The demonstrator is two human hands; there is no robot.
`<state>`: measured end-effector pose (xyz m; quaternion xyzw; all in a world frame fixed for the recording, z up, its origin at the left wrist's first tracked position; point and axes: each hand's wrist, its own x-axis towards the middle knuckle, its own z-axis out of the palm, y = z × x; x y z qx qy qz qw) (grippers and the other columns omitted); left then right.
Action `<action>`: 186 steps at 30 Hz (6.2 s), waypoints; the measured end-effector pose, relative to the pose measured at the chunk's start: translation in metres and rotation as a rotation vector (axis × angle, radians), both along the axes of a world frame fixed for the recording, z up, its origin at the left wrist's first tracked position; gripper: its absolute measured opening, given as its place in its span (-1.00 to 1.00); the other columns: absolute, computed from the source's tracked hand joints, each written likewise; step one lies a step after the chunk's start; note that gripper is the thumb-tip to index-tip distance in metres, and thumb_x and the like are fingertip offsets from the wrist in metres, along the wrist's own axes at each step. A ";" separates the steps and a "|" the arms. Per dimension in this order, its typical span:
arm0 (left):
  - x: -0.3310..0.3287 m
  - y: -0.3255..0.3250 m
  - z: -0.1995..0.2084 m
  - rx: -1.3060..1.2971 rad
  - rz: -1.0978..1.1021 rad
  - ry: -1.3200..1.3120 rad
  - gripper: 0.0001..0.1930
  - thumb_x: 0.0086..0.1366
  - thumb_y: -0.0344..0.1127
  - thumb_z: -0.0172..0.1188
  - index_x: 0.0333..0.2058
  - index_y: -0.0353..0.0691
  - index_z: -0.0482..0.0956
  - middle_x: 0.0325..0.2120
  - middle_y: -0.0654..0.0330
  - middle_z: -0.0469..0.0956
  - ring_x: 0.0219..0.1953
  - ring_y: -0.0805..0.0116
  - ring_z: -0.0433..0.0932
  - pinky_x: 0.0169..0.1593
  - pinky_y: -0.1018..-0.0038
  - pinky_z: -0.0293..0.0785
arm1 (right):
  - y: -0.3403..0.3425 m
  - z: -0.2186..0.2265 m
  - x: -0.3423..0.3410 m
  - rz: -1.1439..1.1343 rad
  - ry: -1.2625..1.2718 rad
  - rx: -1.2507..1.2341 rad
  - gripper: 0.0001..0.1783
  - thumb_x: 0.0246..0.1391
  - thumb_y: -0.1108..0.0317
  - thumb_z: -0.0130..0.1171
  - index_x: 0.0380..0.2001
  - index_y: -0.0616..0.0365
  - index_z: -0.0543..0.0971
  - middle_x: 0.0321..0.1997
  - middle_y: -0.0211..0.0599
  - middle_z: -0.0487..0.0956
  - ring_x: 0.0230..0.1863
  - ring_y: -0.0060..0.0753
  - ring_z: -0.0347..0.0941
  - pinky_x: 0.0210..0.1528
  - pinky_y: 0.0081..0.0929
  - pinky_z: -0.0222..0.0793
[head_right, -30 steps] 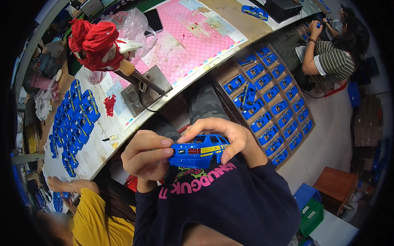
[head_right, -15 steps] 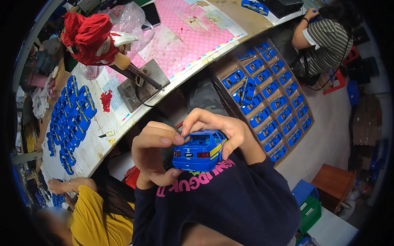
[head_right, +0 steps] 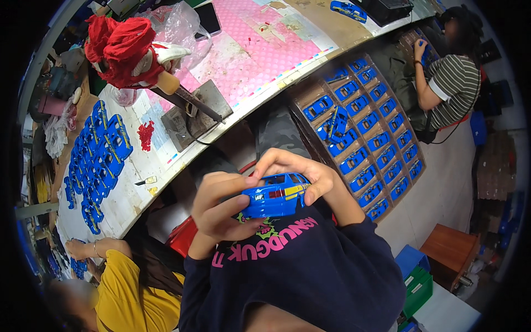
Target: The person repeatedly picks up blue plastic car-shaped frames and uses a heated metal rod to smooth or melt edges and seams. They handle the parts one by one, rotating them to access different sides, and place the finished pieces into a cardboard tray.
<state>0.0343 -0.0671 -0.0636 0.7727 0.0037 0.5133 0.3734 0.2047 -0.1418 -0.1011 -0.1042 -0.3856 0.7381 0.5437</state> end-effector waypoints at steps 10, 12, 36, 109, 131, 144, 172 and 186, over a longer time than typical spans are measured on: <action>-0.008 -0.027 -0.091 -1.206 0.183 0.023 -0.80 0.08 -0.56 0.07 -0.34 -0.32 0.24 -0.40 0.13 0.44 -0.30 0.49 0.42 -0.19 0.62 0.29 | -0.008 -0.030 0.000 -0.048 0.046 -0.466 -0.12 -0.14 0.01 0.06 0.14 0.21 -0.07 0.02 0.08 0.21 -0.17 -0.09 0.38 -0.35 -0.35 0.40; -0.011 -0.022 -0.105 -1.212 0.262 0.057 -0.82 0.11 -0.52 0.06 -0.37 -0.31 0.22 -0.44 0.16 0.43 -0.36 0.52 0.42 -0.24 0.64 0.30 | -0.001 -0.035 -0.006 -0.158 0.032 -0.485 0.03 -0.27 0.01 0.19 0.16 0.24 -0.14 0.01 0.06 0.22 -0.19 -0.05 0.38 -0.41 -0.43 0.41; 0.018 0.017 -0.083 -1.333 0.024 -0.132 -0.63 0.22 -0.31 -0.27 -0.05 -0.41 0.17 -0.53 0.27 0.21 -0.49 0.56 0.17 -0.37 0.66 0.12 | 0.064 -0.026 -0.004 -0.912 -0.832 -0.039 -0.37 -0.29 0.44 0.30 -0.09 0.29 0.26 -0.22 -0.28 0.41 -0.17 -0.51 0.34 -0.13 -0.56 0.27; 0.027 0.028 -0.082 -1.357 -0.086 -0.273 -0.53 0.18 -0.19 -0.27 -0.04 -0.45 0.17 -0.58 0.29 0.19 -0.52 0.56 0.12 -0.41 0.66 0.08 | 0.071 0.004 -0.005 -1.042 -1.253 0.449 -0.35 -0.48 0.32 0.38 -0.21 0.28 0.38 -0.18 -0.13 0.44 -0.15 -0.23 0.39 -0.12 -0.42 0.27; 0.012 -0.040 -0.145 -1.591 -0.048 -0.038 -0.74 0.26 -0.39 -0.17 -0.11 -0.37 0.18 -0.31 0.14 0.38 -0.30 0.46 0.38 -0.17 0.54 0.29 | -0.002 -0.066 -0.021 -1.020 -1.142 -0.064 -0.43 -0.36 0.31 0.30 -0.25 0.31 0.30 -0.31 -0.13 0.37 -0.26 -0.29 0.37 -0.18 -0.51 0.25; 0.002 -0.042 -0.168 -1.672 -0.011 -0.099 -0.88 0.24 -0.35 -0.10 -0.30 -0.26 0.24 -0.32 0.13 0.34 -0.25 0.40 0.37 -0.08 0.47 0.27 | -0.005 -0.075 -0.035 -0.964 -1.146 -0.198 -0.44 -0.32 0.25 0.30 -0.25 0.28 0.31 -0.34 -0.19 0.37 -0.33 -0.36 0.35 -0.28 -0.52 0.26; -0.034 -0.050 -0.197 -1.658 -0.093 -0.234 -0.58 0.23 -0.12 -0.13 -0.01 -0.21 0.16 -0.06 0.14 0.26 0.04 0.28 0.20 0.14 0.35 0.01 | -0.021 -0.139 -0.042 -0.578 -0.344 -0.377 -0.54 0.00 0.18 0.02 -0.12 0.23 0.21 -0.26 -0.26 0.37 -0.48 -0.64 0.32 -0.43 -0.73 0.24; -0.152 0.115 -0.042 -1.188 0.417 -0.681 -0.49 0.09 -0.03 -0.16 -0.11 -0.32 0.28 -0.20 -0.03 0.39 -0.16 0.12 0.40 -0.08 0.25 0.33 | -0.015 -0.232 0.011 -0.324 -0.318 -0.736 -0.60 0.13 0.13 -0.26 -0.23 0.30 0.30 -0.43 -0.04 0.47 -0.58 -0.35 0.41 -0.52 -0.53 0.34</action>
